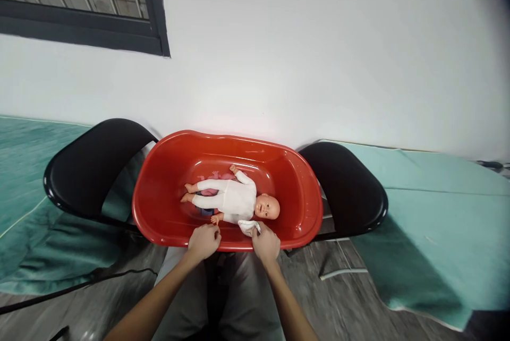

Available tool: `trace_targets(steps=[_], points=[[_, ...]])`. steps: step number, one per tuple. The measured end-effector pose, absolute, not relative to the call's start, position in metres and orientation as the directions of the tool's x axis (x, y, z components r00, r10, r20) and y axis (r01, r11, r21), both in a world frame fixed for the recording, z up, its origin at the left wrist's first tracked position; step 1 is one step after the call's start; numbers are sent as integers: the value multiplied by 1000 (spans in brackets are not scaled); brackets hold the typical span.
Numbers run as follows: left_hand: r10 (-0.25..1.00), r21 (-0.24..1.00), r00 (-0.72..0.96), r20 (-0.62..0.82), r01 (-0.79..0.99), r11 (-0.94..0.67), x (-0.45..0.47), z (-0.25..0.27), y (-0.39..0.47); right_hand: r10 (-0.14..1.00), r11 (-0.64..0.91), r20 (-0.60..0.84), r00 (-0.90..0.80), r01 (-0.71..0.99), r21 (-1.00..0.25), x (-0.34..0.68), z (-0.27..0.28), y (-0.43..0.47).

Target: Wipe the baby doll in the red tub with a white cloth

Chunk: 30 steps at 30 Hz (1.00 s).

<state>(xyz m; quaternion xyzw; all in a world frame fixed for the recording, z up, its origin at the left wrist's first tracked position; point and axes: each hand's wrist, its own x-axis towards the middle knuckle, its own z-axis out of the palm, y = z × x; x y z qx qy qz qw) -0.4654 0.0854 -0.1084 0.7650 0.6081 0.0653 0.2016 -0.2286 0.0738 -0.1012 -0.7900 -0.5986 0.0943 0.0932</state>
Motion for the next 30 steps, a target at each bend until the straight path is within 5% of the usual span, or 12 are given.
trace_targets(steps=[30], points=[[969,392,229,-95,903,-175,-468,-134,62,964,-241,48,263,932,-273,-226,-141,53]])
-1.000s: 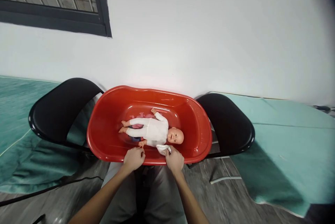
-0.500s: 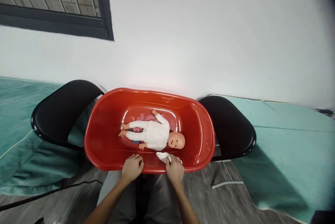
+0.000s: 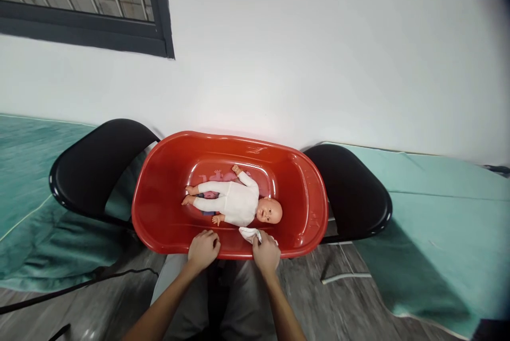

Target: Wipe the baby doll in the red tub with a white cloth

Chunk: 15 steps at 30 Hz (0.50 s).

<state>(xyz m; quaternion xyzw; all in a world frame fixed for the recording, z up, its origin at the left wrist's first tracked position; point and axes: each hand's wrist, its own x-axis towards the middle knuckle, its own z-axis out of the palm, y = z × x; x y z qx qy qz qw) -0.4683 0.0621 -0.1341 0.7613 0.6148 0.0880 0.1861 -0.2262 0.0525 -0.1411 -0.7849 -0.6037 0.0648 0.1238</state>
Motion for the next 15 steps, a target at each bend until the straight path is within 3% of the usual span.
trace_targets(steps=[15], points=[[970,339,232,-70,920,-195,-465,-138,62,957,-244,76,279,922,-301,-226,-146,51]])
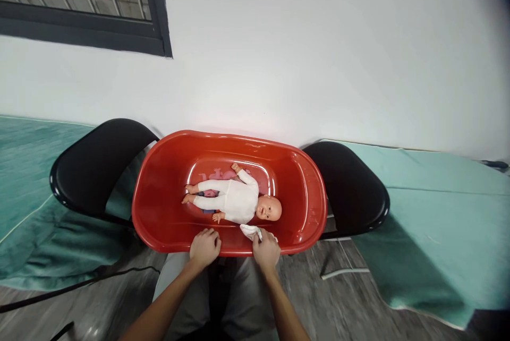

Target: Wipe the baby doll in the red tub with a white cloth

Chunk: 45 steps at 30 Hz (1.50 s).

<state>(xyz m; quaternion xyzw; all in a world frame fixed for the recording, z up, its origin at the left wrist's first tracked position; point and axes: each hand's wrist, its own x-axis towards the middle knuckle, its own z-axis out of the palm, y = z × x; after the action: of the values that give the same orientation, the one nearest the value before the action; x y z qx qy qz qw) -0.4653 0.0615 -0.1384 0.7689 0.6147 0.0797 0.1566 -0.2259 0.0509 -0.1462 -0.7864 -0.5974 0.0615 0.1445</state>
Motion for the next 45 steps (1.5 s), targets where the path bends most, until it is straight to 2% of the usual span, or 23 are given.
trace_targets(steps=[6,15,21,25,29,33,36,38,41,43,45], points=[[973,339,219,-69,923,-183,-463,-140,61,956,-261,55,287,923,-282,-227,-145,51],[964,342,244,-105,919,-196,-467,-132,58,971,-223,-115,208,964,-145,-229,-121,54],[971,333,223,-88,925,-182,-466,-128,47,980,-162,-145,137,971,-175,-230,-107,46],[976,406,211,-56,898,-171,-464,-115,47,992,-103,-96,87,979,-175,-227,-97,43],[971,388,220,-88,906,-170,-466,-95,42,996,-69,-74,58,985,-157,-225,-79,43],[980,408,192,59,891,-199,-471,-82,31,999,30,43,-22,981,-192,-226,-61,44],[982,411,161,93,893,-186,-472,-86,15,985,106,155,-72,969,-223,-228,-51,49],[987,440,158,34,884,-157,-468,-101,-4,987,88,150,-56,971,-220,-230,-46,55],[965,508,217,-146,854,-115,-463,-139,-44,993,70,104,-49,976,-208,-233,-37,67],[937,474,247,-249,874,-105,-462,-166,-70,994,79,86,-63,976,-201,-234,-31,74],[862,438,406,-304,863,-253,-462,-185,-89,995,85,67,-74,979,-187,-236,-24,77]])
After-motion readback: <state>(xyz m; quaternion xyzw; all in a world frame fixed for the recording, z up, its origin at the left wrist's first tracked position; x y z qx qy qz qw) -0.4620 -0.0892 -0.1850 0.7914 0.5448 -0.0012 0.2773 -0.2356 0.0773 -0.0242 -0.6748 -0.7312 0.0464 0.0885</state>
